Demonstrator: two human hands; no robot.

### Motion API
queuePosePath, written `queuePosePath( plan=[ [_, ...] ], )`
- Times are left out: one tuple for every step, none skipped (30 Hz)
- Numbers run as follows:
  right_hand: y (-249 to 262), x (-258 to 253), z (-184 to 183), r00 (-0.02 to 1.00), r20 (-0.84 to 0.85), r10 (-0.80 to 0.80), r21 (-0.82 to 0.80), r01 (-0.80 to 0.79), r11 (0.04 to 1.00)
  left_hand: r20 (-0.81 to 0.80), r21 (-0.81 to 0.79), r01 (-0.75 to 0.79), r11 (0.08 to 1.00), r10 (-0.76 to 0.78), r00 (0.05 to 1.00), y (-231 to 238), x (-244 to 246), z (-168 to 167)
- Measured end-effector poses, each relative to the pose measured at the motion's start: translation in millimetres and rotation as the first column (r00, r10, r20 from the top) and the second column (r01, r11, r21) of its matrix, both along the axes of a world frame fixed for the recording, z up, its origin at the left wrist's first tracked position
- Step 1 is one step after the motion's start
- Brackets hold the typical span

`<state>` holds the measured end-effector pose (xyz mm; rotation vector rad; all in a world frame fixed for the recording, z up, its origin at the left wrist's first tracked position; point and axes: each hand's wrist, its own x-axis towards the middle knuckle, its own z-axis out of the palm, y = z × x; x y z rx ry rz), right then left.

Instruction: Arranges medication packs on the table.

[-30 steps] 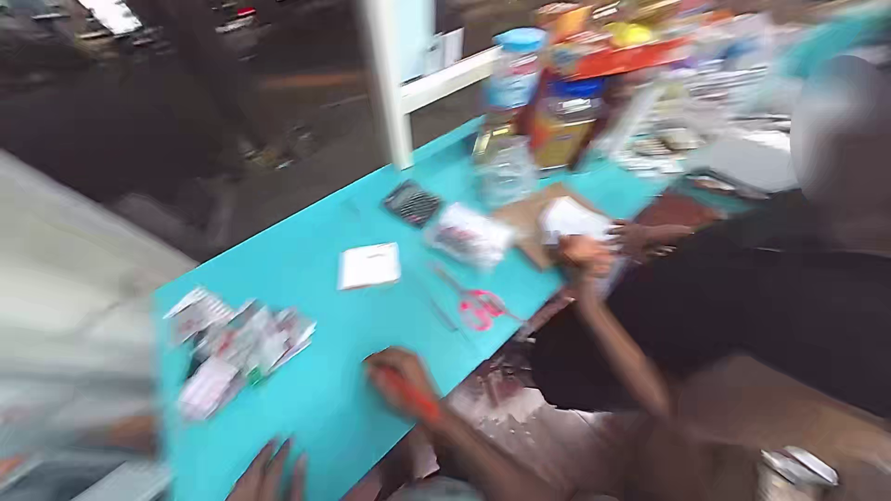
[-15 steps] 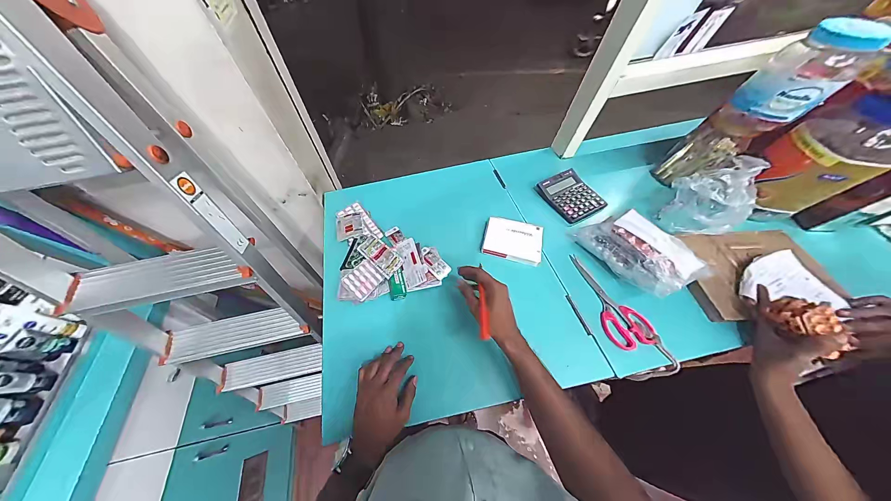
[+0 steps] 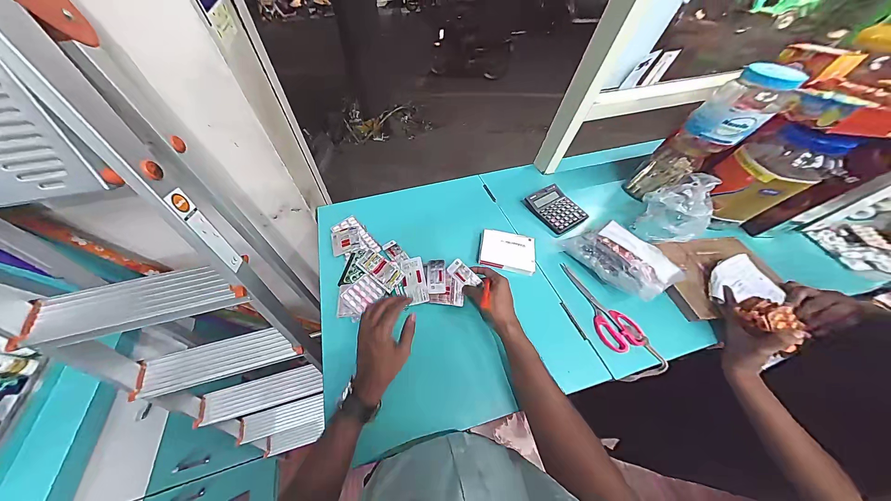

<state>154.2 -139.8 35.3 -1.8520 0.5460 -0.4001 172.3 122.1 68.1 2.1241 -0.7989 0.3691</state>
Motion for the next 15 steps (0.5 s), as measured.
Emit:
queuePosePath(
  plan=[
    [-3.5, -8.3, -0.1, 1.000, 0.020, -0.017, 0.022, 0.016, 1.000, -0.011, 0.041, 0.021, 0.999, -0.021, 1.000, -12.9, 16.8, 7.9],
    [-8.0, -15.6, 0.4, 0.999, 0.033, -0.021, 0.033, 0.019, 0.999, -0.035, 0.079, 0.053, 0.995, -0.051, 0.998, -27.2, 32.3, 13.3],
    [-12.7, -22.0, 0.8, 0.999, 0.039, -0.016, 0.035, 0.014, 0.999, -0.062, 0.124, 0.092, 0.988, -0.085, 0.994, -41.6, 46.6, 16.8],
    [-16.7, -28.4, 0.6, 0.999, 0.045, -0.015, 0.034, 0.013, 0.999, -0.097, 0.184, 0.133, 0.974, -0.116, 0.988, -55.1, 58.5, 19.1],
    [-19.6, -35.1, 0.3, 0.998, 0.057, -0.027, 0.034, 0.025, 0.999, -0.154, 0.253, 0.175, 0.951, -0.139, 0.978, -68.0, 68.0, 21.2],
    [-22.0, -41.3, -0.8, 0.995, 0.081, -0.054, 0.036, 0.051, 0.998, -0.217, 0.313, 0.212, 0.926, -0.148, 0.965, -80.9, 75.5, 22.7],
    [-24.7, -47.3, -2.4, 0.991, 0.108, -0.080, 0.045, 0.076, 0.996, -0.277, 0.358, 0.237, 0.903, -0.140, 0.951, -93.9, 80.0, 23.3],
    [-26.3, -53.0, -5.0, 0.984, 0.140, -0.110, 0.067, 0.101, 0.993, -0.348, 0.409, 0.260, 0.875, -0.114, 0.931, -106.4, 81.0, 24.0],
    [-26.5, -57.7, -7.6, 0.974, 0.177, -0.144, 0.101, 0.128, 0.987, -0.411, 0.457, 0.280, 0.844, -0.078, 0.908, -118.7, 79.2, 23.7],
    [-26.3, -61.8, -10.1, 0.962, 0.210, -0.175, 0.139, 0.148, 0.979, -0.449, 0.493, 0.291, 0.820, -0.047, 0.892, -130.5, 73.8, 22.4],
    [-27.1, -64.9, -11.1, 0.950, 0.241, -0.198, 0.167, 0.160, 0.973, -0.469, 0.515, 0.293, 0.805, -0.020, 0.883, -142.7, 66.8, 20.7],
    [-27.5, -67.0, -12.4, 0.939, 0.268, -0.213, 0.175, 0.170, 0.970, -0.480, 0.527, 0.287, 0.800, 0.001, 0.877, -153.6, 58.8, 19.6],
    [-26.0, -68.0, -14.3, 0.931, 0.287, -0.225, 0.166, 0.183, 0.969, -0.483, 0.533, 0.273, 0.801, 0.023, 0.875, -160.7, 51.4, 18.3],
    [-23.7, -67.3, -16.8, 0.922, 0.308, -0.234, 0.140, 0.199, 0.970, -0.484, 0.536, 0.251, 0.806, 0.050, 0.874, -164.6, 45.9, 16.9],
    [-22.6, -66.8, -19.2, 0.911, 0.333, -0.245, 0.114, 0.219, 0.969, -0.482, 0.542, 0.228, 0.809, 0.077, 0.873, -168.0, 42.3, 15.6]
  ],
)
